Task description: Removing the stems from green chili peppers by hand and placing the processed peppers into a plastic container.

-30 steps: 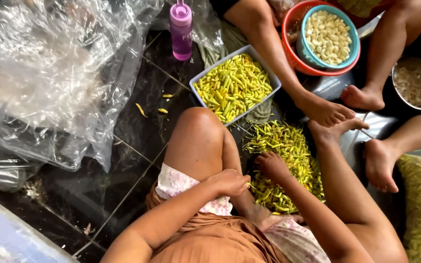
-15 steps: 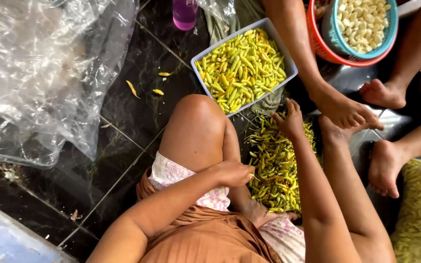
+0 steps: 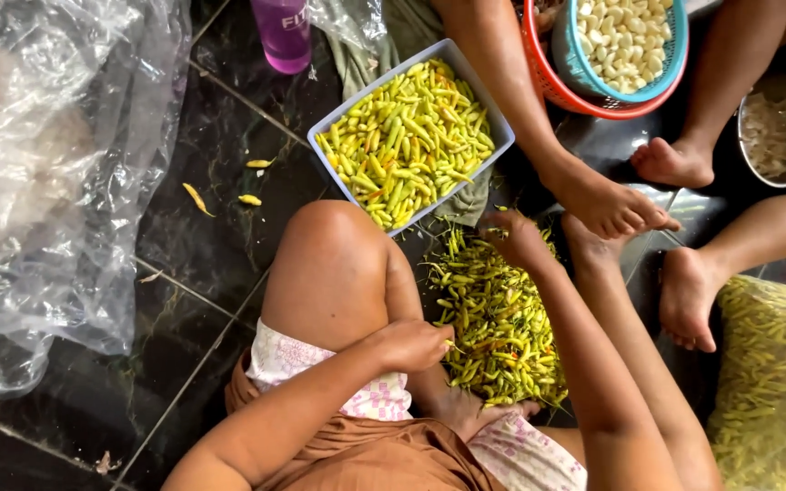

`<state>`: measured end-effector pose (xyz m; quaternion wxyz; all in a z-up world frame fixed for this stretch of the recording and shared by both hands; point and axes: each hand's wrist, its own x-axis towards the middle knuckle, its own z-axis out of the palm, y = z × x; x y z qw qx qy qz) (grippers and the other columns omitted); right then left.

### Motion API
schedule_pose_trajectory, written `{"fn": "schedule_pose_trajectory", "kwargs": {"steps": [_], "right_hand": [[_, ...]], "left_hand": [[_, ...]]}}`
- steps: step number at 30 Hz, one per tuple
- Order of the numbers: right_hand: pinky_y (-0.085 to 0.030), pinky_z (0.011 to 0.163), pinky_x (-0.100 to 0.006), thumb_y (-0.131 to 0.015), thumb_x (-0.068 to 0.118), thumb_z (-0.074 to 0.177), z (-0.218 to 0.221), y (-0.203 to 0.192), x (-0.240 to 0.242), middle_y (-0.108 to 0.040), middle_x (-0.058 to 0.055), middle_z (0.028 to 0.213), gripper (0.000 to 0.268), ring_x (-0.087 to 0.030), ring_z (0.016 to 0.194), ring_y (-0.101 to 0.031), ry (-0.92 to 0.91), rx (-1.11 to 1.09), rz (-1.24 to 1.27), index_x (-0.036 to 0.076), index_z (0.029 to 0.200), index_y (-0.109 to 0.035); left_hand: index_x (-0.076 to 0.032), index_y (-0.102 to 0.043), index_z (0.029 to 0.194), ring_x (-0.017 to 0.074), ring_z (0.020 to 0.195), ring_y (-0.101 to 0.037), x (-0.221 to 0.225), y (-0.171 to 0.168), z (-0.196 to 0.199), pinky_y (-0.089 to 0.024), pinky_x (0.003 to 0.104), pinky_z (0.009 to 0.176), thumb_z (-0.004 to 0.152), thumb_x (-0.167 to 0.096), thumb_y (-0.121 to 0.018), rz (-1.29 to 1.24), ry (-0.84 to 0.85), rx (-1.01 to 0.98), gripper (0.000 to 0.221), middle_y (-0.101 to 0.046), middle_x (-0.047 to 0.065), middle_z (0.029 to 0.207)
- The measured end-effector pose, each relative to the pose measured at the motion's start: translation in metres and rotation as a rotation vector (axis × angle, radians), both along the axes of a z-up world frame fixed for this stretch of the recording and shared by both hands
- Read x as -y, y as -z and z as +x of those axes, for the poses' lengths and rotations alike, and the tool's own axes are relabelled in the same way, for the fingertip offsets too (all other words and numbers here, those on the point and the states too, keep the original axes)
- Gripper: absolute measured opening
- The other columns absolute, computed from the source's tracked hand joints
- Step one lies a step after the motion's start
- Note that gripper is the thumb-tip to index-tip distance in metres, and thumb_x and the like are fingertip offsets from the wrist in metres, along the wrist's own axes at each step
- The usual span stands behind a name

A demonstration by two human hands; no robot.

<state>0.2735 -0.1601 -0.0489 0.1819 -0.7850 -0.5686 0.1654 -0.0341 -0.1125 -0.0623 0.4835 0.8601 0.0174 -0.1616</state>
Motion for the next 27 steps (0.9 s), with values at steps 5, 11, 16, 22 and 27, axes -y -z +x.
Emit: {"fn": "schedule_pose_trajectory", "kwargs": {"steps": [5, 11, 16, 22, 27], "right_hand": [[-0.063, 0.078, -0.046, -0.070, 0.015, 0.099, 0.043, 0.039, -0.051, -0.059, -0.007, 0.125, 0.034, -0.036, 0.101, -0.071, 0.329, 0.176, -0.041, 0.022, 0.132, -0.066], [-0.063, 0.069, -0.050, -0.074, 0.014, 0.095, 0.053, 0.069, -0.063, -0.051, -0.009, 0.117, 0.026, -0.043, 0.090, -0.070, 0.421, 0.208, -0.069, 0.016, 0.119, -0.062], [-0.061, 0.066, -0.041, -0.074, 0.009, 0.092, 0.053, 0.075, -0.047, -0.055, -0.004, 0.093, 0.014, -0.033, 0.081, -0.071, 0.200, 0.318, 0.081, 0.014, 0.097, -0.062], [-0.057, 0.093, -0.045, -0.066, 0.005, 0.105, -0.046, -0.033, -0.002, -0.069, -0.024, 0.112, 0.032, -0.039, 0.108, -0.068, 0.277, -0.254, 0.201, 0.000, 0.136, -0.062], [-0.061, 0.083, -0.047, -0.071, 0.019, 0.100, -0.145, -0.121, 0.069, -0.075, -0.023, 0.099, 0.022, -0.035, 0.095, -0.075, 0.293, -0.405, -0.039, 0.001, 0.115, -0.073]], "left_hand": [[-0.008, -0.052, 0.135, 0.0540, 0.100, -0.065, -0.005, -0.016, -0.004, -0.051, 0.061, 0.086, 0.101, -0.032, -0.038, -0.011, -0.035, -0.008, 0.044, -0.069, 0.032, 0.102], [-0.005, -0.054, 0.131, 0.0550, 0.097, -0.065, -0.003, -0.010, 0.000, -0.052, 0.061, 0.083, 0.102, -0.032, -0.039, -0.066, -0.055, -0.004, 0.043, -0.069, 0.034, 0.101], [-0.010, -0.048, 0.141, 0.0522, 0.101, -0.066, 0.002, 0.007, 0.006, -0.052, 0.061, 0.088, 0.102, -0.035, -0.039, -0.021, -0.036, 0.004, 0.048, -0.070, 0.031, 0.105], [-0.010, -0.048, 0.143, 0.0512, 0.099, -0.068, -0.004, -0.010, 0.003, -0.053, 0.059, 0.087, 0.104, -0.029, -0.038, -0.045, -0.051, 0.027, 0.044, -0.071, 0.030, 0.104], [-0.010, -0.056, 0.127, 0.0525, 0.097, -0.067, -0.020, -0.071, -0.011, -0.054, 0.059, 0.086, 0.103, -0.030, -0.041, -0.028, -0.045, 0.027, 0.035, -0.071, 0.031, 0.100]]}}
